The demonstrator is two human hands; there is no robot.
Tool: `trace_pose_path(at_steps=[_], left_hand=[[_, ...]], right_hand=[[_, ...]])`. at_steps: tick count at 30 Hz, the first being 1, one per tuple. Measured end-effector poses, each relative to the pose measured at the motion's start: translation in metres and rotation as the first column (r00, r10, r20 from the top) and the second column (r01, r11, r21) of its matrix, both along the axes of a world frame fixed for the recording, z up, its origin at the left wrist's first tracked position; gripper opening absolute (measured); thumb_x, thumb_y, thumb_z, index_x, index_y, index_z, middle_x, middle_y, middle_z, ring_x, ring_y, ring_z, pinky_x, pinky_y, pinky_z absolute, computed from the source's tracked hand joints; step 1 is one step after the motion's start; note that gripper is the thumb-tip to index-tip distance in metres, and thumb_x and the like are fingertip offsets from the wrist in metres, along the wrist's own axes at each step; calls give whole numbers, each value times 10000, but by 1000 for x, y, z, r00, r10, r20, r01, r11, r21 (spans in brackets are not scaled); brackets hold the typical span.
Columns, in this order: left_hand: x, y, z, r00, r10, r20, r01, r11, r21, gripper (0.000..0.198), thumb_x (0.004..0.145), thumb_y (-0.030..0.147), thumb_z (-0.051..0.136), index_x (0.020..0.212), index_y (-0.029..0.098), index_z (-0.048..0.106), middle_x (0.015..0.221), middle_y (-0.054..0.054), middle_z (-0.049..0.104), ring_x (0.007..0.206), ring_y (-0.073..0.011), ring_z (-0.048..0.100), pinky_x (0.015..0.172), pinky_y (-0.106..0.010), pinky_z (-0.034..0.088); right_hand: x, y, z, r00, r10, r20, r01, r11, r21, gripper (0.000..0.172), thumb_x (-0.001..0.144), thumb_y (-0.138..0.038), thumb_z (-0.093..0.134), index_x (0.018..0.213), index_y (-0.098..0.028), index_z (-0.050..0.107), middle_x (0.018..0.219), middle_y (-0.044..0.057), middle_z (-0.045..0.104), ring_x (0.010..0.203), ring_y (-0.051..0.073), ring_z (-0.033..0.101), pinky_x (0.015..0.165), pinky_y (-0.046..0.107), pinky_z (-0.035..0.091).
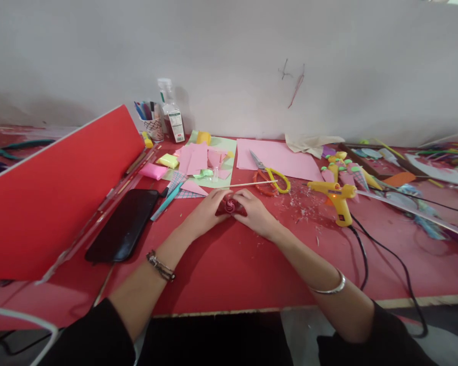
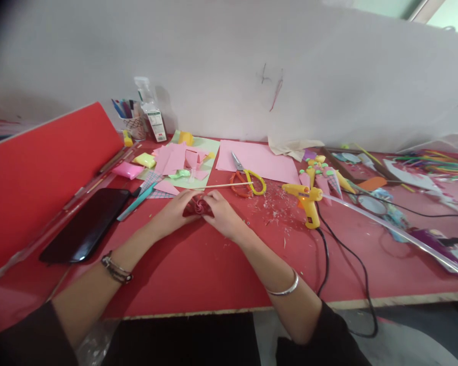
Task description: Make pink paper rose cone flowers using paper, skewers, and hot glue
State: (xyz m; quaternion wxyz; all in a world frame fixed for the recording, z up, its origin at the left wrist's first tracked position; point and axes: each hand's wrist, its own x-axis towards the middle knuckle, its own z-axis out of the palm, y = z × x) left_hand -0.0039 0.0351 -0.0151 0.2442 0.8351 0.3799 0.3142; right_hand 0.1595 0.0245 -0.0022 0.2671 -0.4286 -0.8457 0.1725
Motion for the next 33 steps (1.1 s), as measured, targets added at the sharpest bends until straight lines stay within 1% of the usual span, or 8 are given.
trace_pose_path(at_steps=[5,9,13,19,25,30,33], left_hand=[[0,0,0,1000,8,-8,-8,999,35,379,739,146,584,1085,157,429,1118,-106,521,1082,-196,480,897,-394,413],[-1,1,0,1000,11,-21,-9,998,58,386,736,124,576,1088,166,425,1129,-102,521,1085,-196,485,895,-393,419],[-1,1,1,999,8,-32,-5,997,76,396,732,98,569,1091,177,423,1128,-93,523,1084,-189,489,895,-385,422],[-2,1,0,999,4,-49,1,995,99,389,730,90,571,1086,155,429,1121,-104,532,1078,-185,494,902,-369,423],[-2,2,-1,998,2,-57,5,992,128,386,730,76,556,1086,153,430,1122,-102,535,1080,-187,492,898,-369,426],[-3,2,-1,998,0,-64,8,991,136,368,737,90,551,1081,147,434,1094,-97,546,1060,-185,500,874,-367,439],[-3,2,-1,998,-4,-59,13,987,159,350,747,89,529,1076,167,434,1080,-80,542,1048,-183,501,861,-373,446]], right_hand=[[0,0,0,1000,9,-3,-9,1000,8,256,679,-78,552,925,-148,531,911,69,488,845,178,509,789,360,434],[0,-1,0,1000,19,-2,-19,1000,7,247,702,-81,537,942,-140,535,886,69,500,826,176,519,764,351,446],[0,0,0,999,35,-13,-34,999,34,257,704,-64,533,946,-151,534,885,62,511,826,170,526,753,339,451],[1,1,0,999,51,8,-52,997,59,224,709,-64,533,914,-156,537,862,53,510,796,158,525,722,322,462],[0,1,1,999,35,9,-36,998,52,189,725,-81,523,909,-117,544,869,78,500,784,160,520,706,314,473],[0,-1,2,1000,29,6,-29,999,38,178,733,-92,520,907,-122,544,866,72,496,773,154,518,705,308,471],[0,-1,3,1000,21,12,-22,999,39,179,739,-94,518,912,-130,541,864,66,499,774,153,516,712,311,464]])
